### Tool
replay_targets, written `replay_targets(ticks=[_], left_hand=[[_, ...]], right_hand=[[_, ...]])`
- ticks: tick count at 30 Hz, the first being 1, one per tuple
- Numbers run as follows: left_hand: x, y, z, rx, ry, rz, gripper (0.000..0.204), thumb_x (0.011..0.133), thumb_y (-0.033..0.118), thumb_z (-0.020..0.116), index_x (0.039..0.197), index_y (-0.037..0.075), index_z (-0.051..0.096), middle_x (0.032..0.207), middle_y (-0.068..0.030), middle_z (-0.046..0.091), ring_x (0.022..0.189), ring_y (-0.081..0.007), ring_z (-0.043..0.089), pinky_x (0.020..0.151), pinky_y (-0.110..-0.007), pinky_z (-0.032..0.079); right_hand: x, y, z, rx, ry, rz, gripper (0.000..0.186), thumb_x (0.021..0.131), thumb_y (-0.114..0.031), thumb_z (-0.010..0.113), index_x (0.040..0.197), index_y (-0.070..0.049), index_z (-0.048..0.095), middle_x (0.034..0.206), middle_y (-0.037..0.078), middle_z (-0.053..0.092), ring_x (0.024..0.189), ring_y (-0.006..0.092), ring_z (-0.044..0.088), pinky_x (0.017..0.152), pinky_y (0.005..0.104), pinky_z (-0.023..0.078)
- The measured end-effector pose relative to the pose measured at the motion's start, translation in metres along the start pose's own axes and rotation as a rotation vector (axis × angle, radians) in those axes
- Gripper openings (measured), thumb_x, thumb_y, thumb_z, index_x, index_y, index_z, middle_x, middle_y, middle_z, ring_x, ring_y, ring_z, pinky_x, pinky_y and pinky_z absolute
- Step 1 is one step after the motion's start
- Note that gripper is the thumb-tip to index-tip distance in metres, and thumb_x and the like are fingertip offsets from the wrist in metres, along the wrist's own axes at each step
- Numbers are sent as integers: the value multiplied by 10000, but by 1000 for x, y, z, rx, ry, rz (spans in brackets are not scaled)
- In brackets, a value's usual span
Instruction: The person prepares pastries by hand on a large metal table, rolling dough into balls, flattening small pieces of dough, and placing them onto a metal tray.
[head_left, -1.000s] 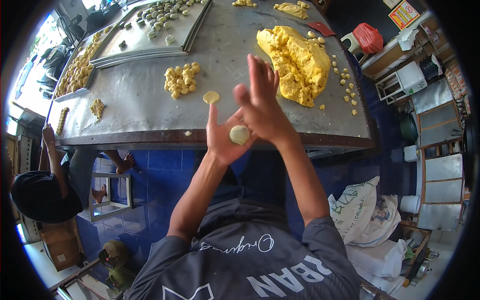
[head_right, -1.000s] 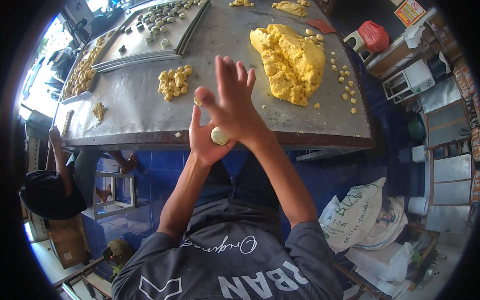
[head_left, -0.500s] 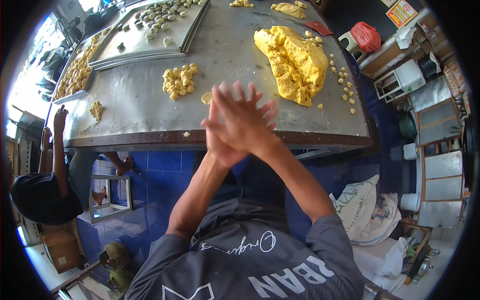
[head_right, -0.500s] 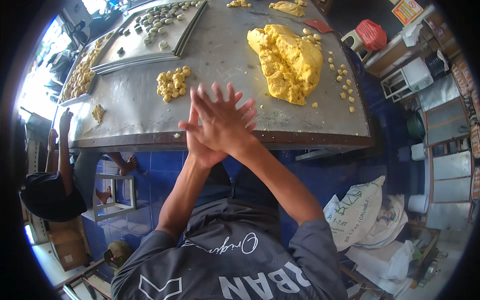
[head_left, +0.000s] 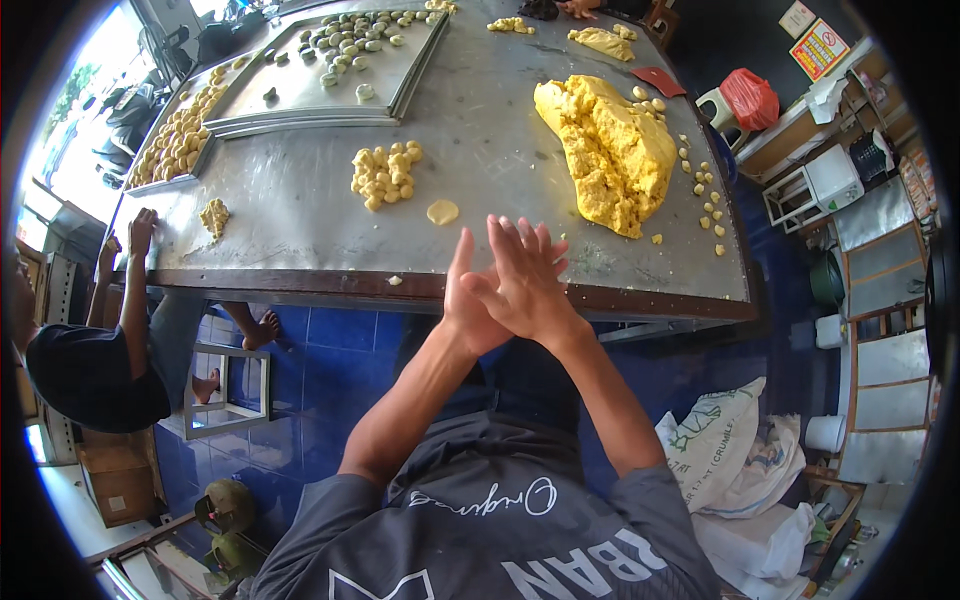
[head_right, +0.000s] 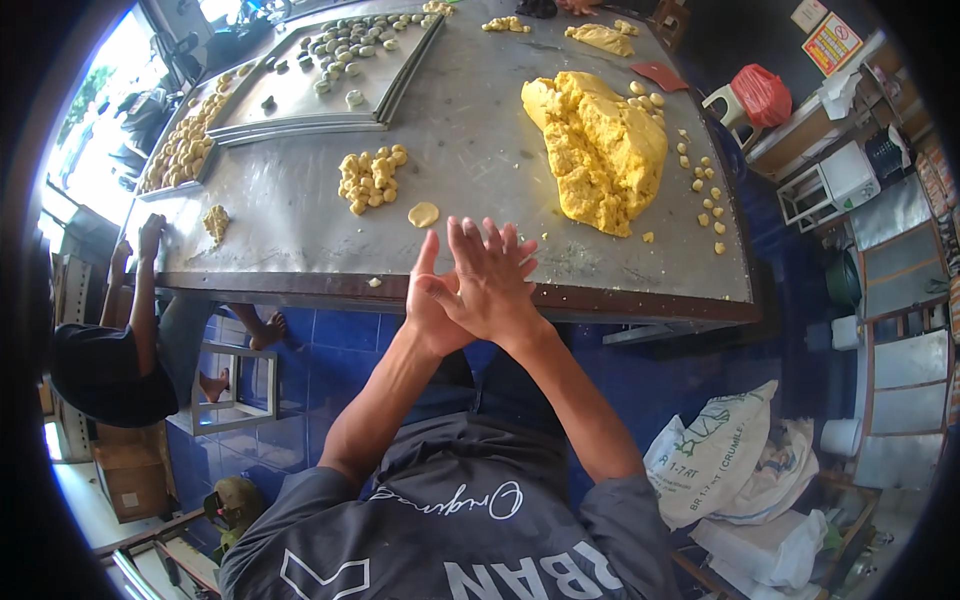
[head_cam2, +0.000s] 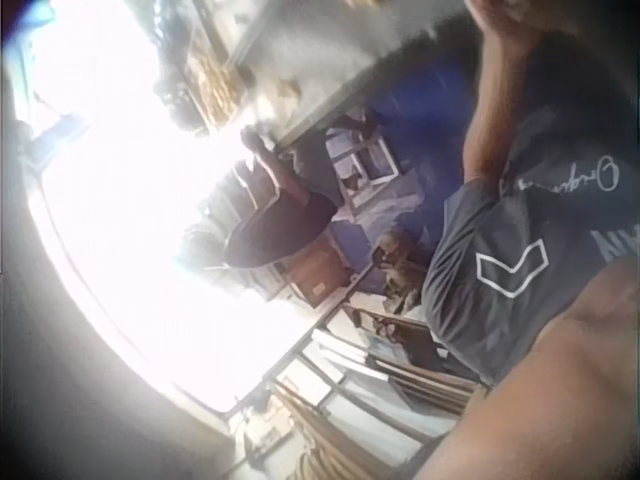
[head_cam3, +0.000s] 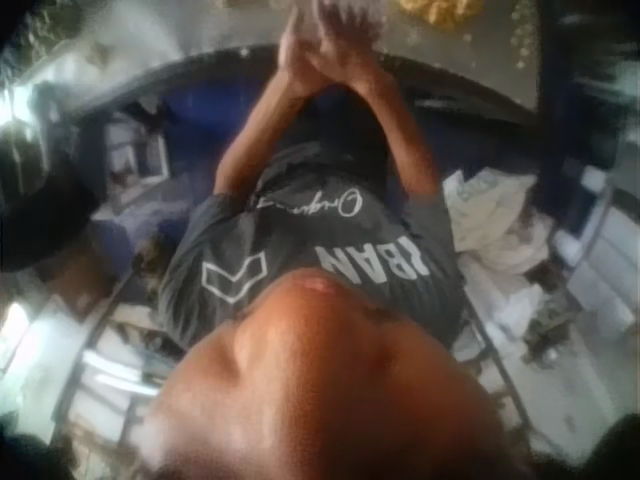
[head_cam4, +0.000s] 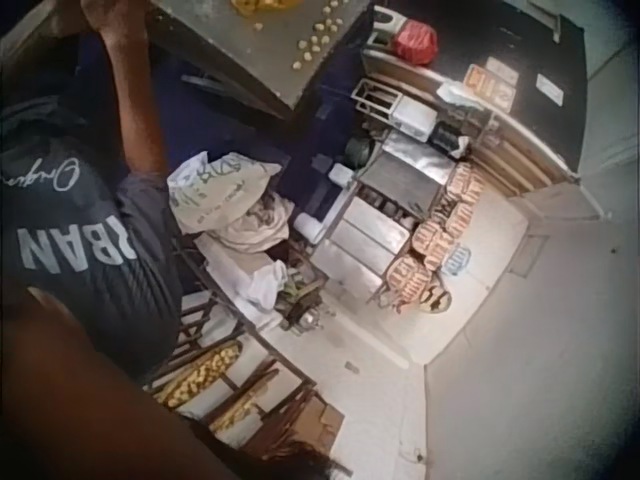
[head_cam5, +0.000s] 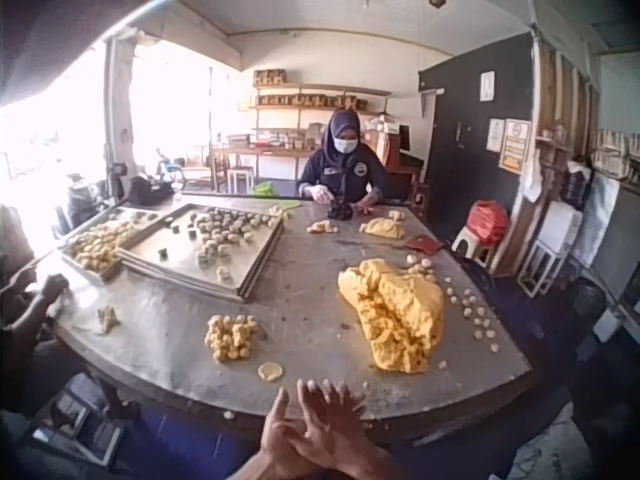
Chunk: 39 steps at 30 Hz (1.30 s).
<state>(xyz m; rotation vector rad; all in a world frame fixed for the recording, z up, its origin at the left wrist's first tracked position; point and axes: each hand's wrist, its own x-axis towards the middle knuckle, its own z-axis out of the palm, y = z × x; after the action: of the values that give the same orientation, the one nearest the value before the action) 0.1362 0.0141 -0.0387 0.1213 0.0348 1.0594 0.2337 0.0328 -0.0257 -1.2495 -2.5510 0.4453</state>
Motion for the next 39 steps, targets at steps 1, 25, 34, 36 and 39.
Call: replay_targets(ticks=[1,25,34,36,39], left_hand=[[-1,-5,-3,-11,9,-5,859,839,747,196,1413,115,293,1407,-175,366,1299,-331,343,1053,-475,292],[-24,18,25,-33,-34,-36,923,828,745,259,1456,77,157,1481,-225,178,1365,-362,211,1092,-524,224],[-18,13,16,-25,-91,-125,909,833,742,259,1446,76,179,1475,-248,154,1369,-368,185,1068,-549,262],[-18,12,19,30,-106,-139,908,836,738,261,1440,64,186,1454,-246,220,1339,-360,280,1059,-518,306],[-19,13,15,-91,-155,-154,804,902,635,294,1423,28,211,1370,-219,378,1241,-313,443,1016,-446,396]], right_hand=[[0,5,-1,85,-28,42,800,907,-521,407,1423,36,153,1451,277,196,1376,413,120,1110,503,59],[-17,-4,-57,254,-120,-314,858,706,-399,758,1391,-110,331,1402,175,338,1376,399,139,1123,474,118],[-32,7,-36,222,114,-443,490,688,-248,778,1099,-43,605,1133,139,598,1236,309,426,1111,506,178],[-33,15,-30,248,218,-395,480,680,-244,788,1063,-13,615,1110,160,605,1212,304,458,1099,502,213],[-32,30,-21,280,341,-285,516,668,-257,801,1050,30,605,1109,199,593,1189,328,477,1078,493,266]])
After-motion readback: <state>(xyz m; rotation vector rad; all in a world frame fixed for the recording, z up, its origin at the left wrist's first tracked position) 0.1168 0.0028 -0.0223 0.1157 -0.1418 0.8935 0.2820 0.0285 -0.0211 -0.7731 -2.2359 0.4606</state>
